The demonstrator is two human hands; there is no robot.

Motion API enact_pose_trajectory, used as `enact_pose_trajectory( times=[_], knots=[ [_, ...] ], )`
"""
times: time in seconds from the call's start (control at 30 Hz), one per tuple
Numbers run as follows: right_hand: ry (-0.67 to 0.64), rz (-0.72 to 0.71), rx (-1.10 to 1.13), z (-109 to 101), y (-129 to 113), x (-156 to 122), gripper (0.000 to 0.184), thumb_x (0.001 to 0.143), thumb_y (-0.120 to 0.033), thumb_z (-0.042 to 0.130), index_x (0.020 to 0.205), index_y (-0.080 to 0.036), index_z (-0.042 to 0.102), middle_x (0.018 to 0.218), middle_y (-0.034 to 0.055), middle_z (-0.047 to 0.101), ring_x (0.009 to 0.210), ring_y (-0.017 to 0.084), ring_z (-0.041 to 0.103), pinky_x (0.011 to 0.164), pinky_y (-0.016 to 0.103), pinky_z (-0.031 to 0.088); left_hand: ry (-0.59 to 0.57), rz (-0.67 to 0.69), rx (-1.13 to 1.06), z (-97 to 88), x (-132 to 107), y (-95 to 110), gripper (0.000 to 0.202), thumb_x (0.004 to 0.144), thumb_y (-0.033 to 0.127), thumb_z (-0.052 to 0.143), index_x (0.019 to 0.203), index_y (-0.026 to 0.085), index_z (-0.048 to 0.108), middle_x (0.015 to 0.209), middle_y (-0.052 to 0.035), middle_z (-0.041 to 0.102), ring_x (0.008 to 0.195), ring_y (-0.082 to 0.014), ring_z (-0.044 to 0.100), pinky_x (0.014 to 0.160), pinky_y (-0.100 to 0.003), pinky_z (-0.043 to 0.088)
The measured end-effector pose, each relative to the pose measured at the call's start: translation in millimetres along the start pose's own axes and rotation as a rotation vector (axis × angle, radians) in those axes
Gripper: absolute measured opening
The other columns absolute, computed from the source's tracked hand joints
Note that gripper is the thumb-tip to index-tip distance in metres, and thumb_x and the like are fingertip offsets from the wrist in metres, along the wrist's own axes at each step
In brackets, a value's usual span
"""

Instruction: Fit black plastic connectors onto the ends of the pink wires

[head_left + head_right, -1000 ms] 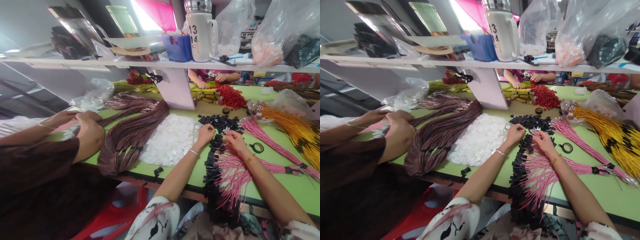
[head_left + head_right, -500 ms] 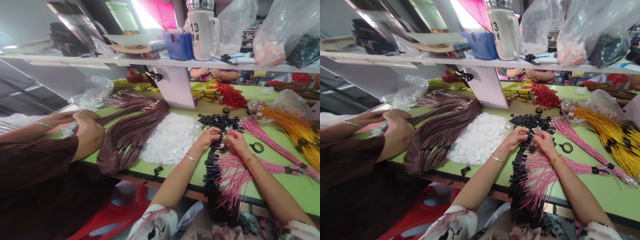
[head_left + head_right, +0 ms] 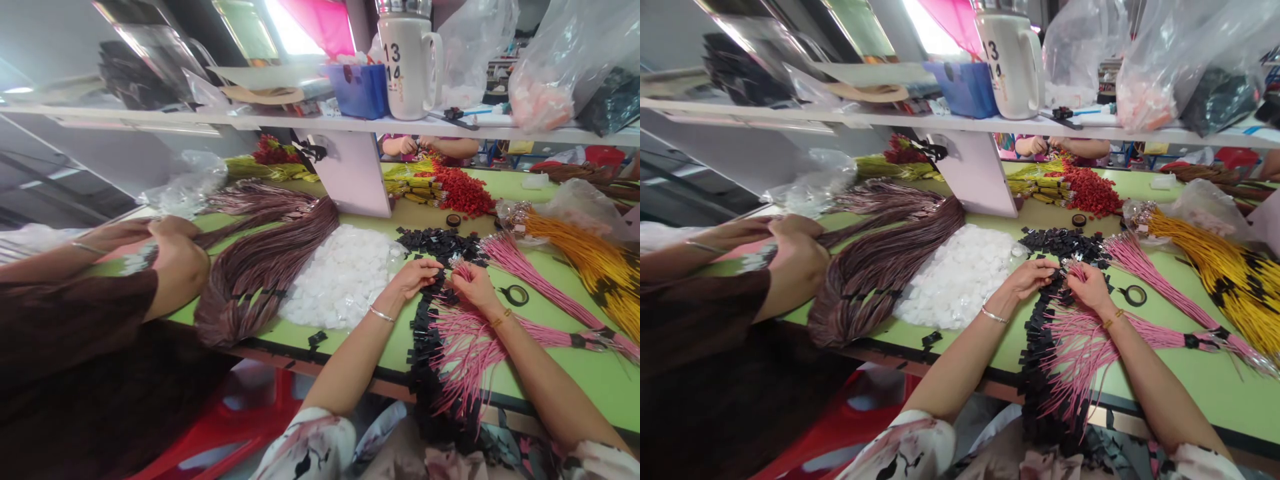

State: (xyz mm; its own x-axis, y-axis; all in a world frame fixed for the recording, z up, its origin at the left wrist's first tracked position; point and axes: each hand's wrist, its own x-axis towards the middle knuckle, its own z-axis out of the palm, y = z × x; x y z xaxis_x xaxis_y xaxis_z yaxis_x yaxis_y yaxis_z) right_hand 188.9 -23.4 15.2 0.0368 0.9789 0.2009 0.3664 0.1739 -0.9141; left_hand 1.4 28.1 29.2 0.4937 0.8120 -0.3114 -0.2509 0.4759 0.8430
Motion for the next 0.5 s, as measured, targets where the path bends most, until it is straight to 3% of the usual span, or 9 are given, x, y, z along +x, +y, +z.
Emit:
enact_pose_trajectory(
  times=[0.17, 0.33, 0.5],
  knots=[
    [-0.053, -0.04, -0.1, 0.8, -5.2, -2.0, 0.014, 0.075, -0.029, 0.057, 0.066, -0.02, 0.053, 0.055, -0.0039, 0.05, 0.053, 0.012, 0.043, 0.054, 0.025, 0.034, 0.031, -0.036, 0.057, 3.4, 0.5, -2.9, 0.011, 0.066, 0.006, 0.076, 0.076, 0.008, 0.072, 0.066, -0.0025, 0.064, 0.054, -0.0048, 0.053, 0.053, -0.017, 0.042],
    [-0.073, -0.041, -0.128, 0.4, -2.5, 0.4, 0.021, 0.077, -0.035, 0.059, 0.065, -0.02, 0.052, 0.057, -0.004, 0.048, 0.054, 0.011, 0.04, 0.053, 0.025, 0.031, 0.004, 0.017, 0.131, 9.3, 1.3, -9.4, 0.01, 0.063, 0.009, 0.076, 0.072, 0.009, 0.071, 0.059, -0.0008, 0.061, 0.05, -0.005, 0.049, 0.05, -0.018, 0.037],
    [-0.093, -0.068, -0.182, -3.5, 1.4, 4.0, 0.025, 0.079, -0.037, 0.054, 0.062, -0.02, 0.047, 0.057, -0.0042, 0.044, 0.056, 0.012, 0.038, 0.054, 0.025, 0.029, 0.049, 0.046, 0.163, 12.6, 3.4, -13.6, 0.011, 0.063, 0.012, 0.074, 0.073, 0.01, 0.071, 0.063, -0.0017, 0.063, 0.052, -0.005, 0.049, 0.052, -0.019, 0.037]
  ],
)
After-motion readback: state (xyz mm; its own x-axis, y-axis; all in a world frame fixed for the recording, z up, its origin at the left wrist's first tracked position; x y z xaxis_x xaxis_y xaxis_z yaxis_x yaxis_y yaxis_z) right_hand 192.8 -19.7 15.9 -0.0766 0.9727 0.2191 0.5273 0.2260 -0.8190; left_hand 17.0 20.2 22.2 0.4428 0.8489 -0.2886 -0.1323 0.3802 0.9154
